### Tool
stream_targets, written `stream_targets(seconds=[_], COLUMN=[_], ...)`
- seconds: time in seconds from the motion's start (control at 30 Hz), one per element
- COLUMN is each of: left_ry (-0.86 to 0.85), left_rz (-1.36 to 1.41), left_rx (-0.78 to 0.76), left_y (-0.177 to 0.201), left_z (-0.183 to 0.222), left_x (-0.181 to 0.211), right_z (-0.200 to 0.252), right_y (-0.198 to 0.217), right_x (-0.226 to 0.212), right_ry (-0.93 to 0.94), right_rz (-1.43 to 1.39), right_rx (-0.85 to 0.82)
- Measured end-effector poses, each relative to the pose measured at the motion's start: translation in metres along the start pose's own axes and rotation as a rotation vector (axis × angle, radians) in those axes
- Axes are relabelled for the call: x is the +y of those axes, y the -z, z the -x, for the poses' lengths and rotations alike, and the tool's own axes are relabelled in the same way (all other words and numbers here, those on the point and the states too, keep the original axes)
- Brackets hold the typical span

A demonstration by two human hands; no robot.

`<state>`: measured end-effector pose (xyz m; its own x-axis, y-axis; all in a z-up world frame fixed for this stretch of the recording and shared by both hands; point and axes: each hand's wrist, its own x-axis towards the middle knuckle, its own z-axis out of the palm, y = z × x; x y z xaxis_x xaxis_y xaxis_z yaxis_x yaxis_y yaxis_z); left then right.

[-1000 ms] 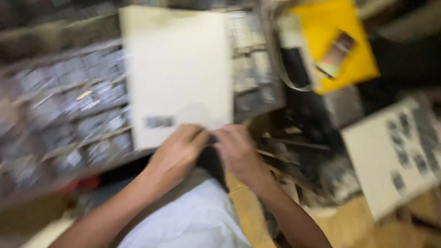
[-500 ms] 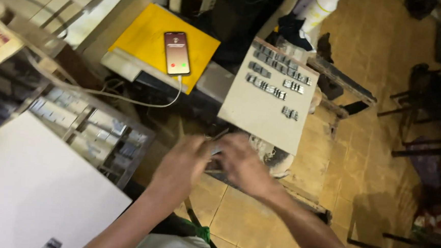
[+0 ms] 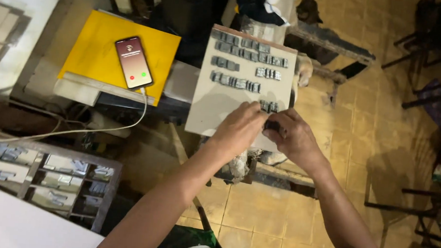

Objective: Manually selecting and arranging metal type characters from a compartmentalized tray onto a layout board for printing.

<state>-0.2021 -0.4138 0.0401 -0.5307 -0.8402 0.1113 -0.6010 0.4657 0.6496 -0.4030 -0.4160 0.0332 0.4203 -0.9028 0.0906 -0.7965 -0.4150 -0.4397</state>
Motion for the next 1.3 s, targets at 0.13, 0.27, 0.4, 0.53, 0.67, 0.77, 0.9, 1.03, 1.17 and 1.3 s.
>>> stream_targets(seconds=[0.13, 0.27, 0.4, 0.53, 0.67, 0.77, 0.9, 1.03, 1.17, 1.3], left_ry=[0.130, 0.152, 0.228, 0.180, 0.132, 0.124, 0.132, 0.109, 0.104, 0.099], left_rz=[0.018, 0.128, 0.285, 0.236, 0.137, 0.125, 0.101, 0.095, 0.113, 0.099], left_rx=[-0.025, -0.032, -0.046, 0.010, 0.075, 0.079, 0.076, 0.095, 0.090, 0.094], left_y=[-0.015, -0.004, 0.018, 0.015, -0.007, -0.002, -0.001, 0.001, -0.003, -0.008], left_z=[-0.013, -0.008, -0.007, -0.007, -0.015, -0.013, -0.013, -0.011, -0.016, -0.023], left_x=[-0.014, -0.020, -0.014, -0.020, -0.029, -0.023, -0.021, -0.017, -0.017, -0.021], right_z=[-0.006, -0.006, -0.003, -0.011, -0.023, -0.030, -0.038, -0.040, -0.039, -0.039], right_y=[0.004, 0.017, 0.013, 0.013, 0.013, 0.021, 0.023, 0.015, 0.018, 0.011], right_x=[0.001, -0.017, 0.018, 0.025, 0.017, 0.009, 0.004, 0.010, 0.006, 0.019], right_ry=[-0.097, -0.119, -0.174, -0.137, -0.114, -0.127, -0.192, -0.145, -0.159, -0.168], right_rz=[-0.041, -0.125, -0.217, -0.131, -0.106, -0.060, -0.052, 0.008, 0.047, 0.027], right_rx=[-0.005, 0.004, 0.102, 0.199, 0.148, 0.054, -0.028, -0.027, -0.015, 0.005])
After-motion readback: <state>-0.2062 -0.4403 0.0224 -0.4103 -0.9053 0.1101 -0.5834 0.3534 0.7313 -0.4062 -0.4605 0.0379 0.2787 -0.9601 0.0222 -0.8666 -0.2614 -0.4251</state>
